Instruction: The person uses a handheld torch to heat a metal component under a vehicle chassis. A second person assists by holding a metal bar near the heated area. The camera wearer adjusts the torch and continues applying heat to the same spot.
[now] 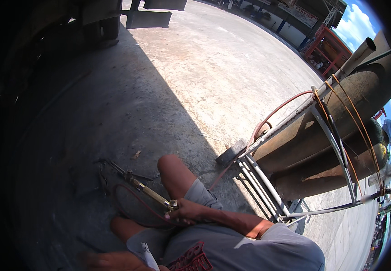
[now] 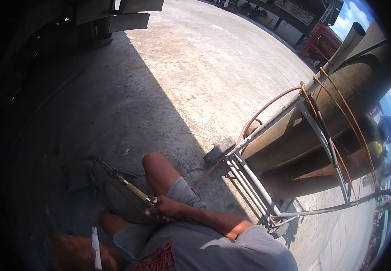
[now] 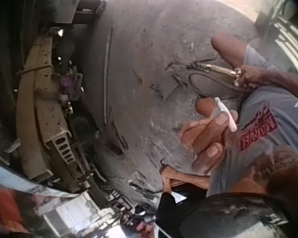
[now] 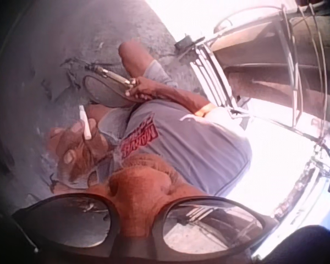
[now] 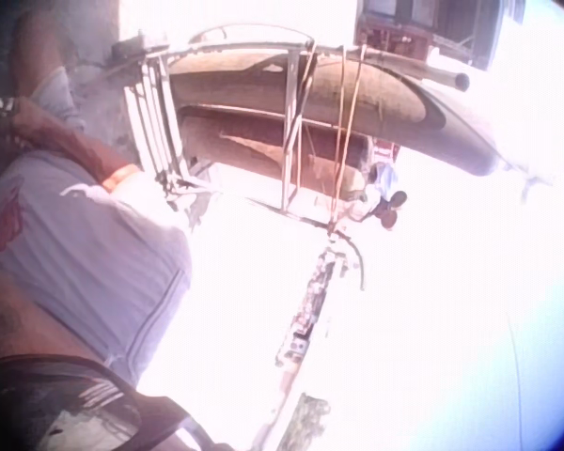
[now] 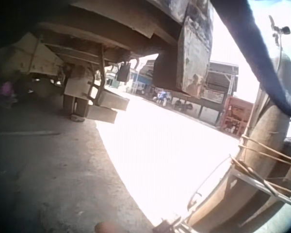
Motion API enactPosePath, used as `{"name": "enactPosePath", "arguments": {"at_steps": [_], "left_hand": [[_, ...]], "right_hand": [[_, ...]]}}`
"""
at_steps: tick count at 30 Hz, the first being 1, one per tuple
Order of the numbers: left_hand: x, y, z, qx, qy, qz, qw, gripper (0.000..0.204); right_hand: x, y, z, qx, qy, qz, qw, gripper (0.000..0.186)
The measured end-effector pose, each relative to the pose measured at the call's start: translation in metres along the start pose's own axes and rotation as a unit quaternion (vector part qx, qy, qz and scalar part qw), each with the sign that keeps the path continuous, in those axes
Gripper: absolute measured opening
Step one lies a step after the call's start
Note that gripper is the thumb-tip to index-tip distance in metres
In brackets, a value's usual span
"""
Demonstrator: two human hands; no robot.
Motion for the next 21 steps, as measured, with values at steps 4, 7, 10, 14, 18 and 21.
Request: {"name": "enactPosePath", "arguments": {"at_steps": [4, 7, 10, 14, 18, 21], "left_hand": [[0.019, 0.036, 0.013, -0.4, -0.1, 0.032, 0.911, 0.038], [0.001, 0.106, 0.055, -0.489, -0.226, 0.181, 0.823, 0.034], [-0.068, 0.314, 0.093, -0.605, -0.286, 0.262, 0.695, 0.037], [-0.148, 0.511, 0.044, -0.527, -0.33, 0.457, 0.636, 0.035], [-0.151, 0.589, -0.008, -0.581, -0.192, 0.484, 0.626, 0.041], [-0.146, 0.601, -0.057, -0.517, -0.26, 0.559, 0.594, 0.041]], "right_hand": [[-0.009, -0.014, -0.002, 0.008, 0.036, 0.016, 0.999, 0.038], [-0.014, -0.019, -0.007, -0.001, 0.014, 0.025, 1.0, 0.038], [-0.018, -0.024, -0.008, -0.002, 0.002, 0.039, 0.999, 0.038], [-0.016, -0.024, 0.005, -0.003, 0.0, 0.051, 0.999, 0.037], [-0.02, -0.032, -0.002, 0.005, -0.001, 0.064, 0.998, 0.036], [-0.015, -0.031, 0.003, 0.022, 0.006, 0.059, 0.998, 0.035]]}}
Point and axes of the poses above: each hand's wrist, its own y-axis away from the middle knuckle, its own x-axis out of the palm, z = x × y, the point moved 2 cm from there along -y, towards the middle knuckle, and after that the axes turned 4 degrees about y, right-handed, at the moved point
